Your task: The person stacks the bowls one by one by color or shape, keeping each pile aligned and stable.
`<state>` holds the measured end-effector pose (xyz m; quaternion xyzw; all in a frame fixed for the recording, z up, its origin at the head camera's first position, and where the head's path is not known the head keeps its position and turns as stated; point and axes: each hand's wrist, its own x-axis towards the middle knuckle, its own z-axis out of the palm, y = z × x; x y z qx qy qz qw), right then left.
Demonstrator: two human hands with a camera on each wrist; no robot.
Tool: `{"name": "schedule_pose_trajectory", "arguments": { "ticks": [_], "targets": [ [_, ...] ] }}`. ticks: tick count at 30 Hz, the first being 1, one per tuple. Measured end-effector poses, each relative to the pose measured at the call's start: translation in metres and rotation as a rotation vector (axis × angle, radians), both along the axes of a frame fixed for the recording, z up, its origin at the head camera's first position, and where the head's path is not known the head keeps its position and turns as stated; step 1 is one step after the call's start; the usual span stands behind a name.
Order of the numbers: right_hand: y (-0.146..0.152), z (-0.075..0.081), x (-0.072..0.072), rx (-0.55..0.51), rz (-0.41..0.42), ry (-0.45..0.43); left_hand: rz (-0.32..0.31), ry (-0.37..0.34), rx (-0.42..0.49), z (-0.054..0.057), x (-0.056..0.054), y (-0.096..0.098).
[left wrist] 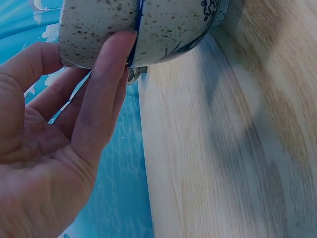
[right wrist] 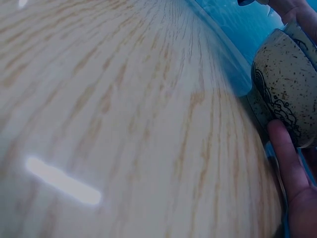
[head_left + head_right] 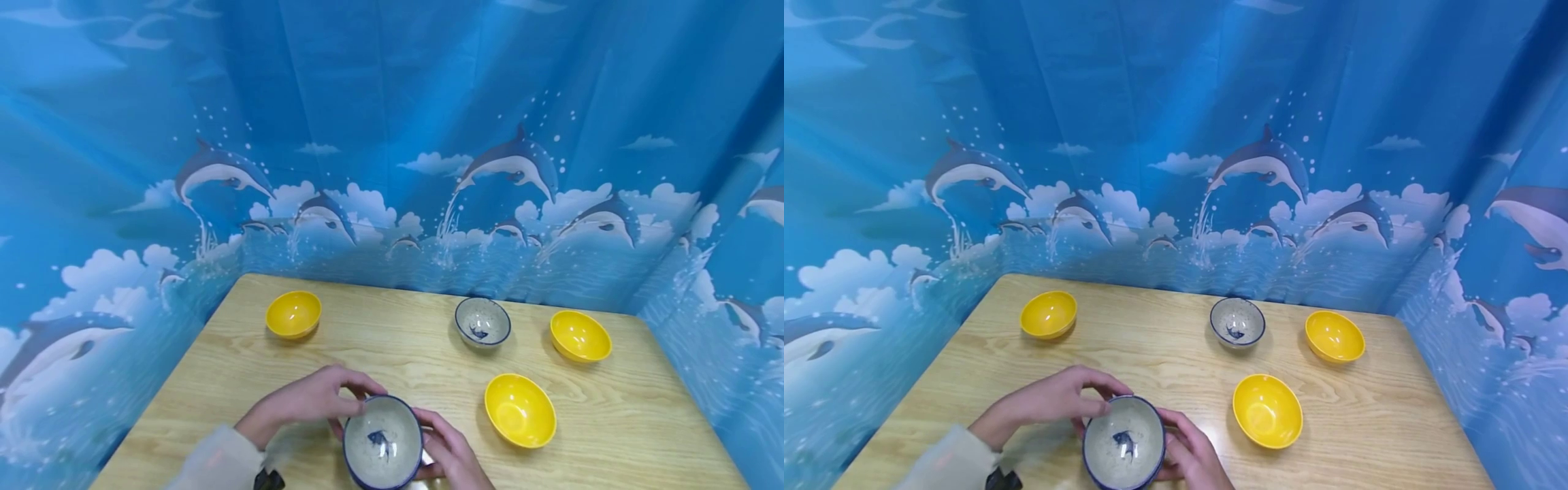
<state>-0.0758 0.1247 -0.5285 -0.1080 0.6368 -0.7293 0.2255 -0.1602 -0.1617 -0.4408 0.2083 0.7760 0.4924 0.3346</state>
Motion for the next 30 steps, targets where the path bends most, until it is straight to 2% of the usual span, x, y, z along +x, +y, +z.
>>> {"name": "schedule_pose_trajectory", "arguments": {
  "ticks": [10, 21, 30],
  "targets": [
    [0.0, 0.0005, 0.0024, -0.029, -0.002, -0.002, 0.018, 0.015, -0.041, -0.0031, 0.0028, 0.0025],
    [-0.0012, 0.0023, 0.0037, -0.001, -0.029, -0.018, 0.037, -0.032, -0.067, -0.0003, 0.0045, 0.0028],
    [-0.0014, 0.0025, 0.0029, 0.007, -0.045, -0.031, 0.044, 0.032, -0.057, 0.0005, 0.0075, 0.0043]
  ]
}}
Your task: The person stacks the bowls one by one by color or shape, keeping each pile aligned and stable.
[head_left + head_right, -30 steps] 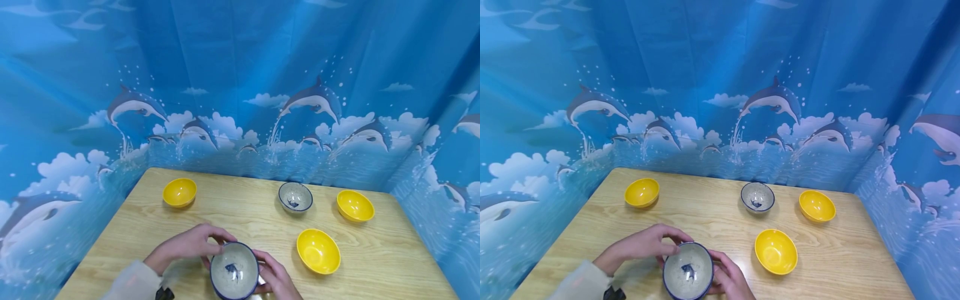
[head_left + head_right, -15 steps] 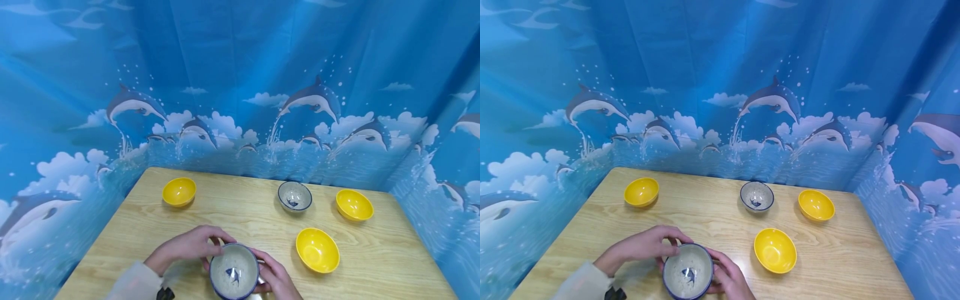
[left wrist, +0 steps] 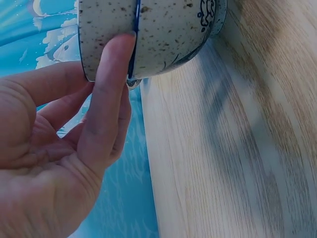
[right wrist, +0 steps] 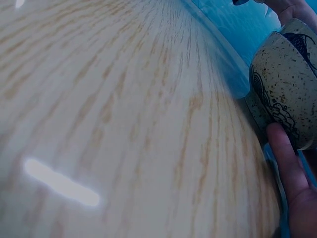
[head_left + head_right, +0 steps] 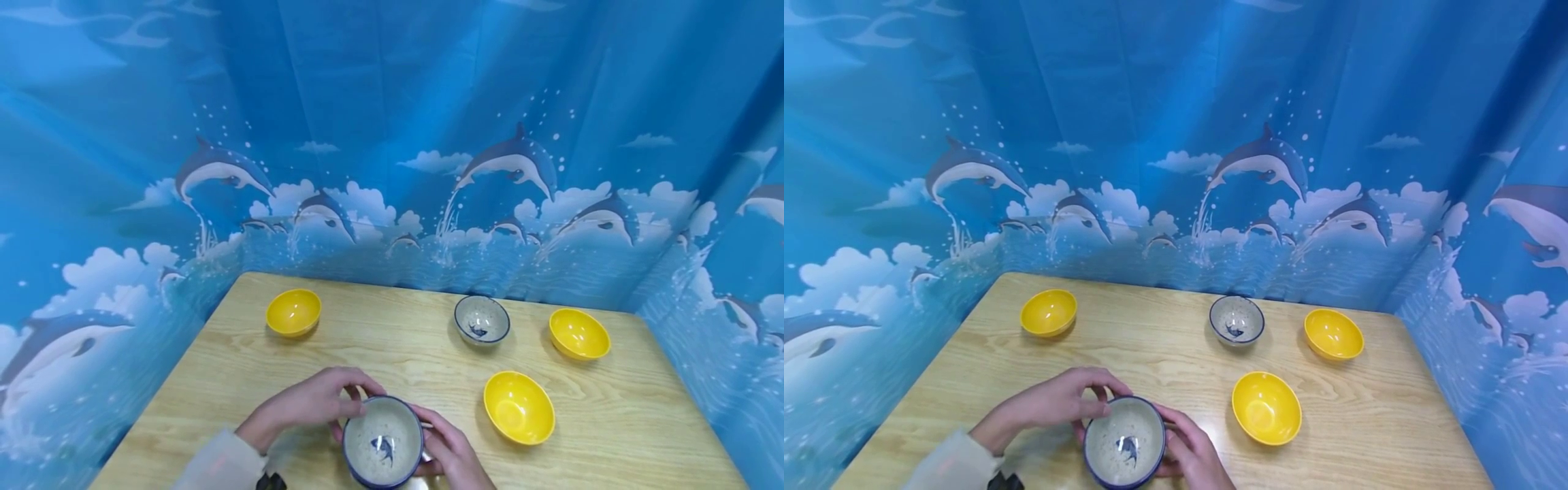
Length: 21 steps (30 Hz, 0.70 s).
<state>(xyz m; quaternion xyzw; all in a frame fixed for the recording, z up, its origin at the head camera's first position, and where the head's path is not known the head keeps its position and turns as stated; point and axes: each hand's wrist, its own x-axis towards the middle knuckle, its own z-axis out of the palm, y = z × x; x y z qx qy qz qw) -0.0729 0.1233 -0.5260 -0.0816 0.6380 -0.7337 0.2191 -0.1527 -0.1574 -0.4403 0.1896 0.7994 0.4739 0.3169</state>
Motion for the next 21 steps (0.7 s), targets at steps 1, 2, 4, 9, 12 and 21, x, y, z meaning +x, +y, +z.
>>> {"name": "schedule_pose_trajectory", "arguments": {
  "ticks": [1, 2, 4, 9, 12, 21],
  "targets": [
    [0.0, 0.0, 0.0, 0.001, -0.001, 0.003, 0.002, 0.005, 0.003, 0.0, 0.0, 0.0],
    [0.0, 0.0, 0.0, 0.004, 0.0, 0.008, 0.003, 0.01, 0.007, 0.0, 0.001, 0.0],
    [-0.001, 0.0, 0.0, 0.009, 0.001, 0.013, 0.006, 0.016, 0.014, -0.001, 0.002, 0.001],
    [-0.001, 0.001, -0.001, 0.008, 0.01, 0.017, 0.017, 0.021, 0.02, -0.003, 0.003, 0.001],
    [0.0, 0.001, -0.001, 0.011, 0.013, 0.021, 0.018, 0.023, 0.013, -0.005, 0.002, 0.001],
    [0.003, 0.003, -0.003, 0.026, 0.019, 0.08, 0.008, 0.056, -0.009, -0.013, 0.001, 0.0]
  ]
}}
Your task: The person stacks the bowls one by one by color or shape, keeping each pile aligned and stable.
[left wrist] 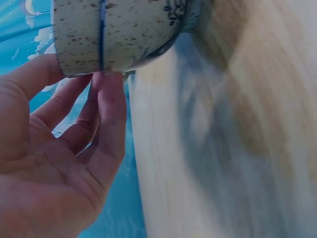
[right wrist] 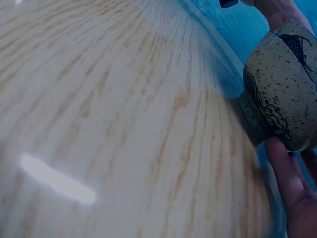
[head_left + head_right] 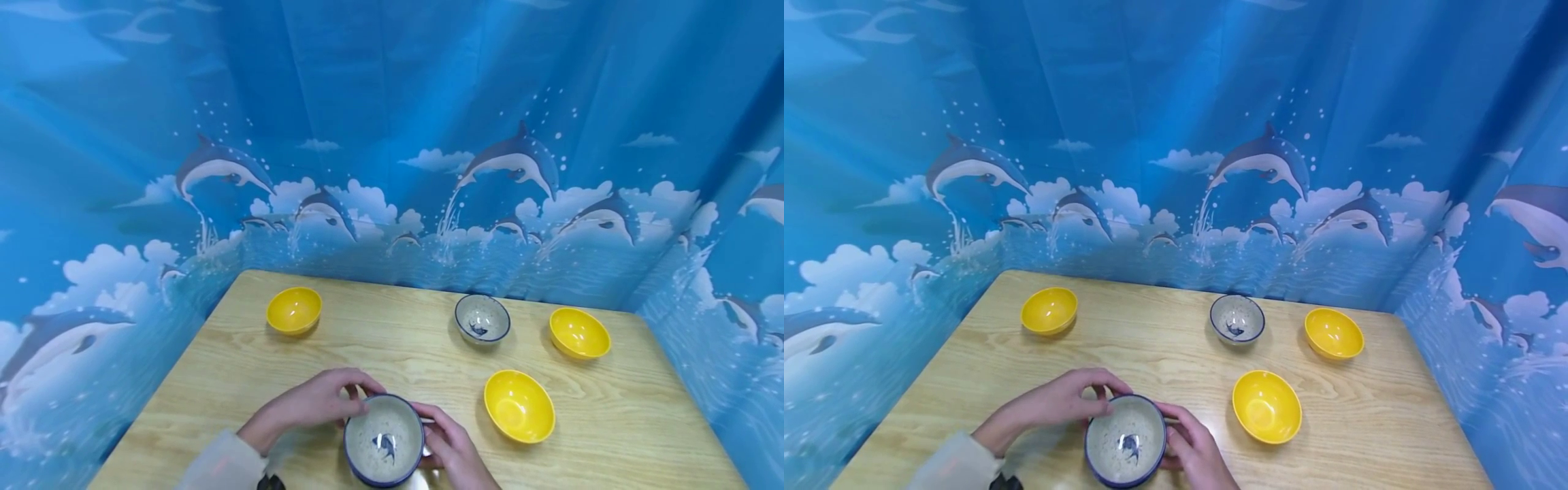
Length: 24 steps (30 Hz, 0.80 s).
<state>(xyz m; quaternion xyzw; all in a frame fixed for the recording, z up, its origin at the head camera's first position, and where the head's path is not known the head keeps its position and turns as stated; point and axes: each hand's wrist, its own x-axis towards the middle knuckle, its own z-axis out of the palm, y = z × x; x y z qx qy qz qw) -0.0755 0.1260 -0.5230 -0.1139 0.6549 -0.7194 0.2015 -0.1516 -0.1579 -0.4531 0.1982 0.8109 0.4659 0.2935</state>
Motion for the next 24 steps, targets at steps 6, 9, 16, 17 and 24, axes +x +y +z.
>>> {"name": "schedule_pose_trajectory", "arguments": {
  "ticks": [6, 9, 16, 17, 24],
  "targets": [
    [0.002, 0.006, -0.003, 0.015, -0.043, -0.026, -0.008, -0.006, 0.03, -0.012, 0.001, -0.002],
    [0.005, 0.011, -0.004, 0.021, -0.063, -0.014, -0.001, -0.056, 0.07, -0.018, 0.001, -0.004],
    [0.02, 0.032, -0.013, 0.039, -0.158, 0.058, 0.03, -0.134, 0.12, -0.025, 0.0, -0.005],
    [0.022, 0.035, -0.014, 0.042, -0.176, 0.069, 0.035, -0.144, 0.123, -0.025, 0.0, -0.005],
    [0.042, 0.06, -0.026, 0.076, -0.26, 0.147, 0.044, -0.178, 0.147, -0.025, 0.0, -0.005]
  ]
}}
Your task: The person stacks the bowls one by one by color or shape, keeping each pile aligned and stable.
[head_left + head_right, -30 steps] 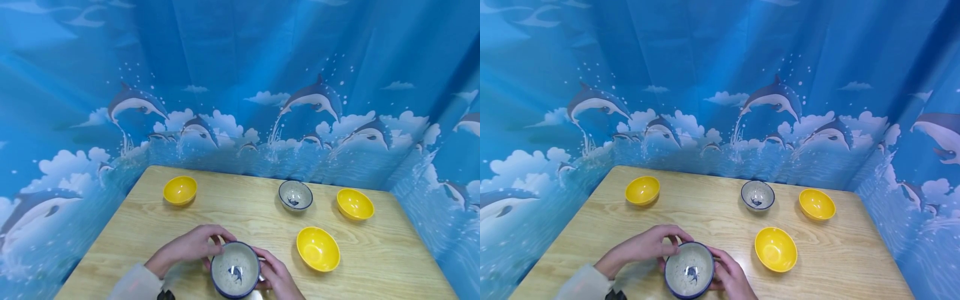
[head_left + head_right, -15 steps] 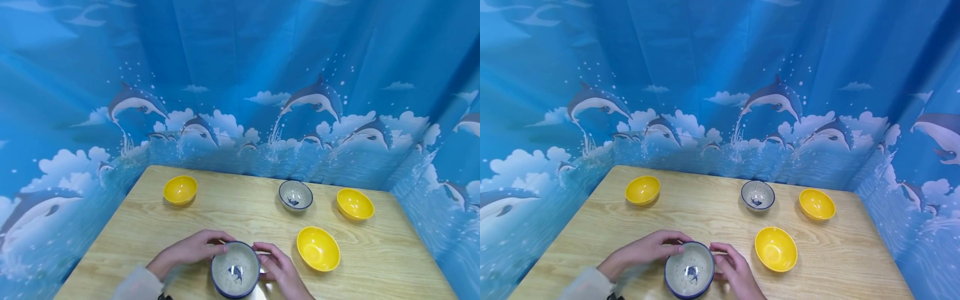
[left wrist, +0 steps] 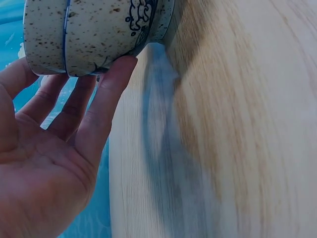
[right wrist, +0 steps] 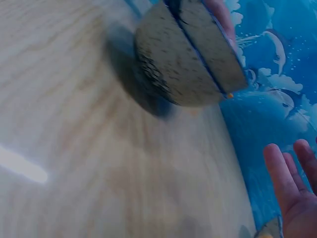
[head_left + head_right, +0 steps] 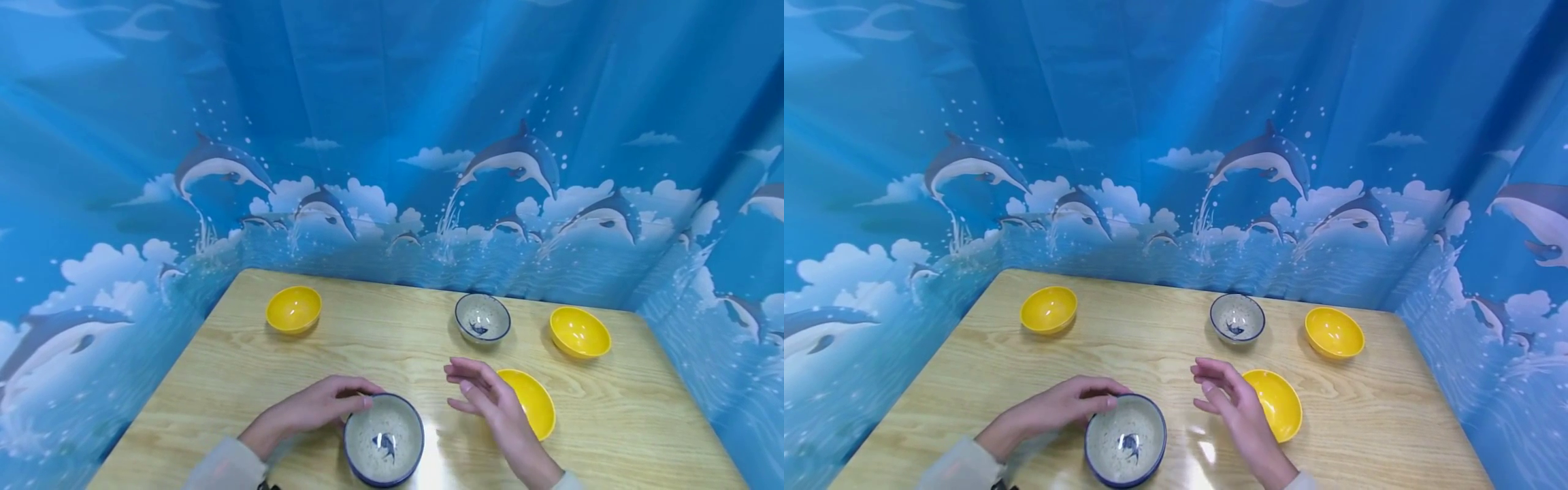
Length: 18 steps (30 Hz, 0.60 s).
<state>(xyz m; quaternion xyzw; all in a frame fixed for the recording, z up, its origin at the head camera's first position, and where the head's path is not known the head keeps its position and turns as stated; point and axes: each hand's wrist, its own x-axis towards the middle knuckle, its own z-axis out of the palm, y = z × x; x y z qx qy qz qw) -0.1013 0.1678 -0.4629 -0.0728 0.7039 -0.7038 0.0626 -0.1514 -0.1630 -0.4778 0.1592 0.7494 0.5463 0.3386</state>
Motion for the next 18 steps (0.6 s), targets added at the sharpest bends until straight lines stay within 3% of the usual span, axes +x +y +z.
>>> {"name": "schedule_pose_trajectory", "arguments": {
  "ticks": [11, 18],
  "targets": [
    [0.036, 0.028, -0.034, 0.122, -0.09, 0.021, 0.008, -0.018, 0.008, -0.002, -0.001, -0.002],
    [0.056, 0.035, -0.056, 0.194, -0.133, -0.078, 0.015, -0.047, -0.013, -0.002, -0.002, -0.001]
  ]
}}
